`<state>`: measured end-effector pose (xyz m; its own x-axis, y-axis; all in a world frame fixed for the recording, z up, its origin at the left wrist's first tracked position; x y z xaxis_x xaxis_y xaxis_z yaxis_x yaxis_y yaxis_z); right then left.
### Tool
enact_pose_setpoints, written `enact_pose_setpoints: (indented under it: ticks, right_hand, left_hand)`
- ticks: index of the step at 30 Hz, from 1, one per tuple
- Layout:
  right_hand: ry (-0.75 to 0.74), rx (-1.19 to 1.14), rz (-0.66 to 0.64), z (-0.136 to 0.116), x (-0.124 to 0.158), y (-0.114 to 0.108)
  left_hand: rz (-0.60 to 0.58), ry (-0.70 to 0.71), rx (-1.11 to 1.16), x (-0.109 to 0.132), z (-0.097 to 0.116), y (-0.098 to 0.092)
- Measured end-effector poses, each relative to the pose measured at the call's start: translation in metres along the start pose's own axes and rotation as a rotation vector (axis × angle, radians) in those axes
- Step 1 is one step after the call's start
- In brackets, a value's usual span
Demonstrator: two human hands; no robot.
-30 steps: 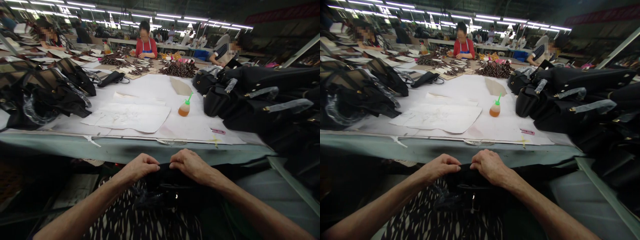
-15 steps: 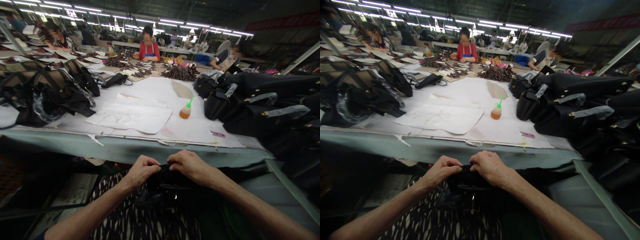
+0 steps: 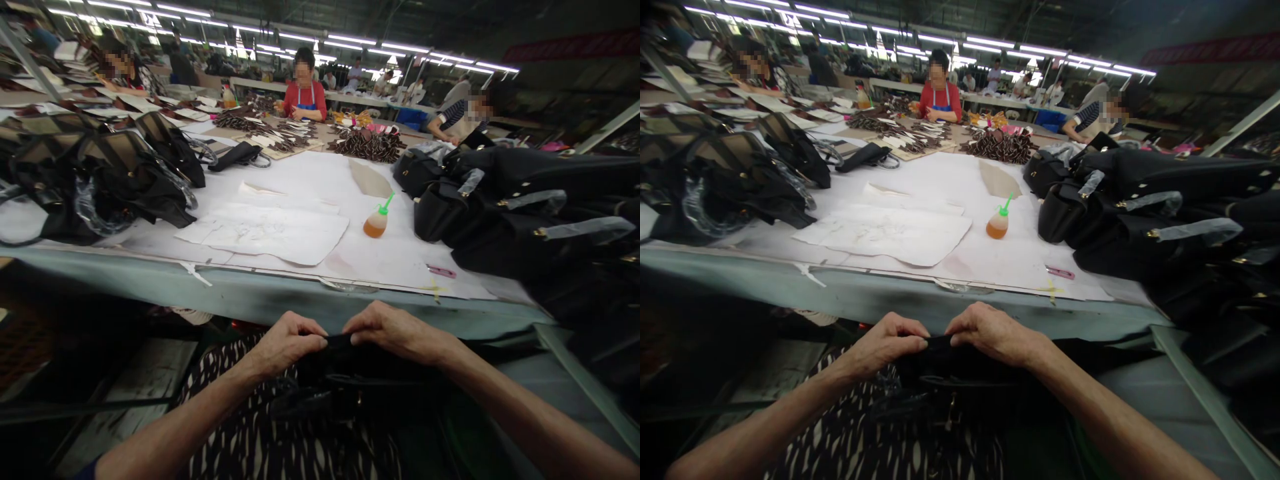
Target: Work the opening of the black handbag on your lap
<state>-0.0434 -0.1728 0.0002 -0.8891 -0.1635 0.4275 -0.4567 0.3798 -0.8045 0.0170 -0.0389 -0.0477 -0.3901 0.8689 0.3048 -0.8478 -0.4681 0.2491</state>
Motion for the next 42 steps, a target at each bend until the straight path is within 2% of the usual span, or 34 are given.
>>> enact_pose_setpoints:
  ticks: [7, 11, 15, 21, 24, 28, 30, 33, 37, 42]
  right_hand:
    - [0.025, 0.104, -0.057, 0.016, 0.015, -0.008]
    - [0.039, 0.096, -0.013, -0.004, 0.009, -0.012]
    - [-0.033, 0.06, 0.016, -0.036, -0.009, -0.002]
    - [-0.019, 0.154, 0.125, -0.038, -0.021, 0.009]
    - [-0.02, 0.153, 0.134, -0.032, -0.019, 0.007]
    - [-0.013, 0.085, 0.127, -0.029, -0.018, 0.003]
    - [-0.031, 0.079, 0.117, -0.031, -0.018, 0.003]
    - [-0.063, 0.083, 0.105, -0.035, -0.02, 0.004]
    - [-0.072, 0.093, 0.11, -0.038, -0.02, 0.003]
    - [-0.05, 0.102, 0.094, -0.036, -0.019, 0.004]
  left_hand:
    - [0.046, -0.017, 0.025, 0.003, -0.004, -0.01]
    - [0.02, 0.005, -0.013, 0.004, -0.001, -0.007]
    - [0.004, 0.049, -0.041, 0.005, 0.0, -0.002]
    - [-0.04, 0.068, -0.048, 0.011, 0.003, -0.004]
    - [-0.084, 0.069, -0.006, 0.016, 0.004, -0.016]
    - [0.056, 0.081, 0.084, 0.024, 0.001, -0.043]
    - [0.123, 0.068, 0.093, 0.026, 0.0, -0.049]
    - [0.129, 0.037, 0.007, 0.025, 0.002, -0.041]
    - [0.037, -0.012, -0.065, 0.02, 0.003, -0.021]
    - [0.093, -0.056, -0.03, 0.014, -0.005, -0.017]
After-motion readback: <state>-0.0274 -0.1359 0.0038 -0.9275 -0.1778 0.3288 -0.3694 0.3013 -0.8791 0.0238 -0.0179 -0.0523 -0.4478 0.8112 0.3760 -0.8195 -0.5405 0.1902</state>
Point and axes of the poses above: each hand's wrist, its own x-axis away from the middle knuckle, its own y-axis out of the palm, z = x × y, the point moved 6 cm from there along -x, towards the middle knuckle, and after that the axes turned 14 degrees about x, right-handed, at the moved point
